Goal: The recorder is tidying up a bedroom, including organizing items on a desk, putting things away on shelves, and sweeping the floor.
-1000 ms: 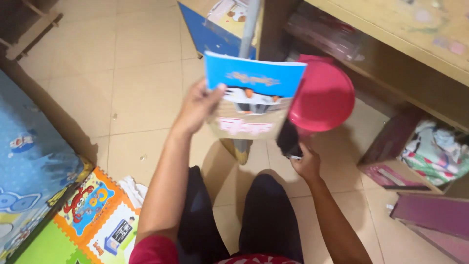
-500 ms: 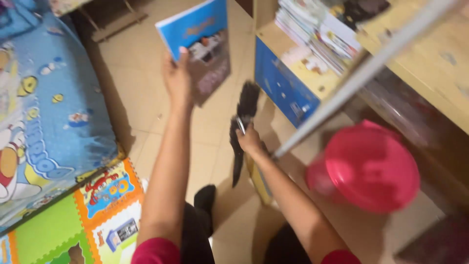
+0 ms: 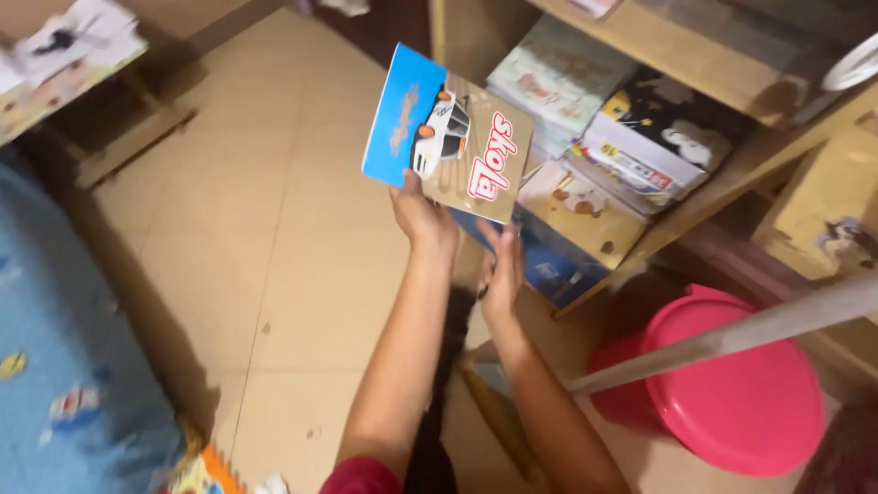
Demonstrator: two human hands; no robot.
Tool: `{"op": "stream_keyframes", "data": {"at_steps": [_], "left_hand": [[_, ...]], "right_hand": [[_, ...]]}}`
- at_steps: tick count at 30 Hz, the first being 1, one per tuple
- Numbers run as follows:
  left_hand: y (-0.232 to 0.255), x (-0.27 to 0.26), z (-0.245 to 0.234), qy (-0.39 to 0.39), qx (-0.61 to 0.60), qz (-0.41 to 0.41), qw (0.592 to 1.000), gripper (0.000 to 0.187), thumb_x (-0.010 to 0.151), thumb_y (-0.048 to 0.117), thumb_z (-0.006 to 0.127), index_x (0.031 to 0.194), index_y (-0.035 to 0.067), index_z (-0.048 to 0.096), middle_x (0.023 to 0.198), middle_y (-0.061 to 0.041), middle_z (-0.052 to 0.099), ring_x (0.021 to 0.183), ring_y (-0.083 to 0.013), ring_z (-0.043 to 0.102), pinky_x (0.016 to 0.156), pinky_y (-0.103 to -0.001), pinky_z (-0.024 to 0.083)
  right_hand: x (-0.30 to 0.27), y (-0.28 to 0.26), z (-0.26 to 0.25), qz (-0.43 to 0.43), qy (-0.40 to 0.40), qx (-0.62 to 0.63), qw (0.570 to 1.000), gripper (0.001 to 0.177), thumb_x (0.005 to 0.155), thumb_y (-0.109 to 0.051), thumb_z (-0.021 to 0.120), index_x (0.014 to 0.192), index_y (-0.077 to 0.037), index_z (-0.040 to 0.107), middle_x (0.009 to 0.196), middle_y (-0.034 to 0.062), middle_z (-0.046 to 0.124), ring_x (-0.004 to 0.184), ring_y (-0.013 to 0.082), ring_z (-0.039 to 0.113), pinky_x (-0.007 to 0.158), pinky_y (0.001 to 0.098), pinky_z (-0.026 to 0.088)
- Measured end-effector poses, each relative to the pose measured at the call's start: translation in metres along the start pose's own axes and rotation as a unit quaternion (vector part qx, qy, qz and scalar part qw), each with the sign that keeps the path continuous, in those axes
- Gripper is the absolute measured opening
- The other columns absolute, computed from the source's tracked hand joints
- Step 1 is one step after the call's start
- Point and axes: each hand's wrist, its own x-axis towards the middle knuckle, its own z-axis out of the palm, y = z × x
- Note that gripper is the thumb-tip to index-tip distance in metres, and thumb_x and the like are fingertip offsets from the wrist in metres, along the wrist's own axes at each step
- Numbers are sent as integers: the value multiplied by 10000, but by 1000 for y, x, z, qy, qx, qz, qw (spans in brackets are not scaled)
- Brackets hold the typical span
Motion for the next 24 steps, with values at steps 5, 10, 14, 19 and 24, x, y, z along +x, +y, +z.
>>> {"op": "stream_keyframes", "data": {"at_steps": [5, 10, 14, 19, 24], "left_hand": [[-16, -14, 19, -31, 18, -133, 991, 407, 1017, 167, 463, 1424, 164, 468, 1394, -75, 587, 1235, -246, 603, 1007, -435, 513], [-41, 20, 18, -139, 108, -214, 961, 416, 1024, 249, 616, 1402, 113, 506, 1286, -111, 633, 1163, -274, 647, 981, -417, 548], [-102, 38, 39, -241, 185, -296, 906, 462, 917, 85, 676, 1344, 145, 512, 1225, -72, 649, 1088, -260, 663, 900, -403, 571], [-156, 19, 78, -365, 250, -304, 844, 497, 954, 147, 633, 1392, 275, 439, 1267, -9, 603, 1104, -215, 650, 917, -382, 607], [-193, 41, 83, -599, 630, -55, 491, 455, 936, 460, 634, 1071, 56, 793, 921, -187, 803, 789, -288, 765, 716, -437, 585]], "right_hand": [[99, -36, 14, -269, 111, -212, 933, 725, 991, -127, 737, 1578, -9, 328, 1498, 216, 515, 1231, 260, 536, 1019, 358, 429], [186, -111, -24, -412, 118, -340, 837, 750, 961, -64, 716, 1589, 27, 317, 1598, 262, 449, 1496, 335, 423, 1247, 419, 296], [194, -178, -8, -251, 239, -439, 828, 728, 925, -193, 693, 1533, 25, 359, 1490, 258, 549, 1379, 347, 550, 1160, 397, 424], [182, -168, -38, -370, 289, -587, 660, 832, 986, -265, 909, 1414, 182, 354, 1361, 475, 391, 1292, 596, 413, 1047, 567, 363], [95, -195, 50, -388, 140, -464, 784, 189, 1014, -157, 710, 1168, -48, 702, 1010, 106, 751, 930, 184, 696, 880, 320, 569]]}}
